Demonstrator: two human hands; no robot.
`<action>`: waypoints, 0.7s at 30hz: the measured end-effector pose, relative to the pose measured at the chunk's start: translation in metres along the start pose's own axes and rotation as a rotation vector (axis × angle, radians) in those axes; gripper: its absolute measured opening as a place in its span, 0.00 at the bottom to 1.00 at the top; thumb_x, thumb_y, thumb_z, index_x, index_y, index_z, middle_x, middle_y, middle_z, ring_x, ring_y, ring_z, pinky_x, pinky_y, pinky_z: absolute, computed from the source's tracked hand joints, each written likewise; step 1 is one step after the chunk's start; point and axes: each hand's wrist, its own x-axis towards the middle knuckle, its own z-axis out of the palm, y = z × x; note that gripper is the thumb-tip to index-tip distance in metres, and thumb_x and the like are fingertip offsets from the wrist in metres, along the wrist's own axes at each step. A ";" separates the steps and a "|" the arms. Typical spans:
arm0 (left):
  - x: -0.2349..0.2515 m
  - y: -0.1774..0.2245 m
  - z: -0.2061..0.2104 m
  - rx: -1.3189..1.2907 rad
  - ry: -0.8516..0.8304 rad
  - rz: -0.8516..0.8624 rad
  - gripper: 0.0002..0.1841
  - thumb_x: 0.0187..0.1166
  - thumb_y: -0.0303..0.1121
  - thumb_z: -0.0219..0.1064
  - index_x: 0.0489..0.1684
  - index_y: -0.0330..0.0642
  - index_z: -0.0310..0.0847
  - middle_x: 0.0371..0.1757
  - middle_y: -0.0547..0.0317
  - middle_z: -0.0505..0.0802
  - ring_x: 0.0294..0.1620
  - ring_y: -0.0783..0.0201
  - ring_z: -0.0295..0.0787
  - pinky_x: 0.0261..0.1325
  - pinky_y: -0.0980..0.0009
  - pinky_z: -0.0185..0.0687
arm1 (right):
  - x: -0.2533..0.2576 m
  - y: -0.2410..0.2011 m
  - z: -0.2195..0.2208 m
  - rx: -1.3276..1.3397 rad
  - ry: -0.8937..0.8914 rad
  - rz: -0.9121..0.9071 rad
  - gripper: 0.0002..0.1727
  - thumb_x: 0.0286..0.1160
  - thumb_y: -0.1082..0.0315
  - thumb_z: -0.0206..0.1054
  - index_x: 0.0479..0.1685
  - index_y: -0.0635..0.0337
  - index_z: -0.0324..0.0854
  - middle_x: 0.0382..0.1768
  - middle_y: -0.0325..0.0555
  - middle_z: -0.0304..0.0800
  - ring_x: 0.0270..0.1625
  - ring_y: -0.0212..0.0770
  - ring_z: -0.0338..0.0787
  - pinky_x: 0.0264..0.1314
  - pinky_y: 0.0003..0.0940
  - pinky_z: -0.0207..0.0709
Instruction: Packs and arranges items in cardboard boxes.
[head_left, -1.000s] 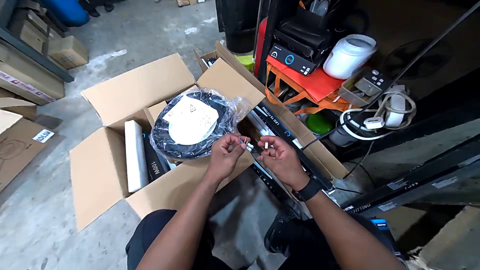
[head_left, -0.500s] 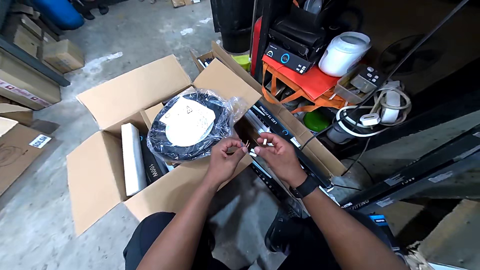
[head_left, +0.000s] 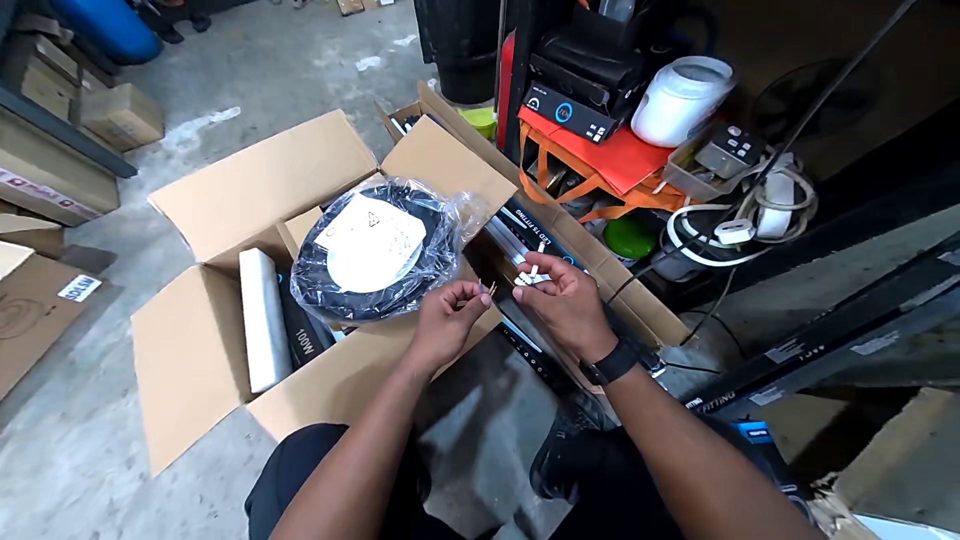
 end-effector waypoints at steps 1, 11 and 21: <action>0.000 0.000 0.000 -0.001 0.000 -0.002 0.05 0.80 0.27 0.69 0.41 0.34 0.88 0.37 0.56 0.94 0.40 0.66 0.91 0.49 0.69 0.89 | 0.000 0.001 0.000 0.007 -0.003 -0.021 0.32 0.61 0.75 0.81 0.72 0.60 0.80 0.59 0.47 0.91 0.41 0.39 0.93 0.45 0.37 0.91; 0.000 0.000 0.001 -0.024 -0.008 -0.021 0.04 0.80 0.28 0.68 0.37 0.36 0.86 0.35 0.57 0.92 0.38 0.68 0.89 0.47 0.70 0.86 | 0.001 0.000 0.001 -0.063 0.030 -0.023 0.29 0.64 0.76 0.79 0.69 0.59 0.81 0.57 0.45 0.91 0.33 0.37 0.91 0.39 0.36 0.91; 0.000 0.001 0.002 -0.063 0.031 -0.048 0.02 0.74 0.24 0.67 0.34 0.39 0.85 0.30 0.61 0.90 0.32 0.70 0.85 0.41 0.72 0.82 | 0.004 0.002 0.003 0.034 -0.050 -0.075 0.21 0.59 0.81 0.75 0.55 0.60 0.86 0.44 0.45 0.93 0.41 0.39 0.92 0.41 0.34 0.89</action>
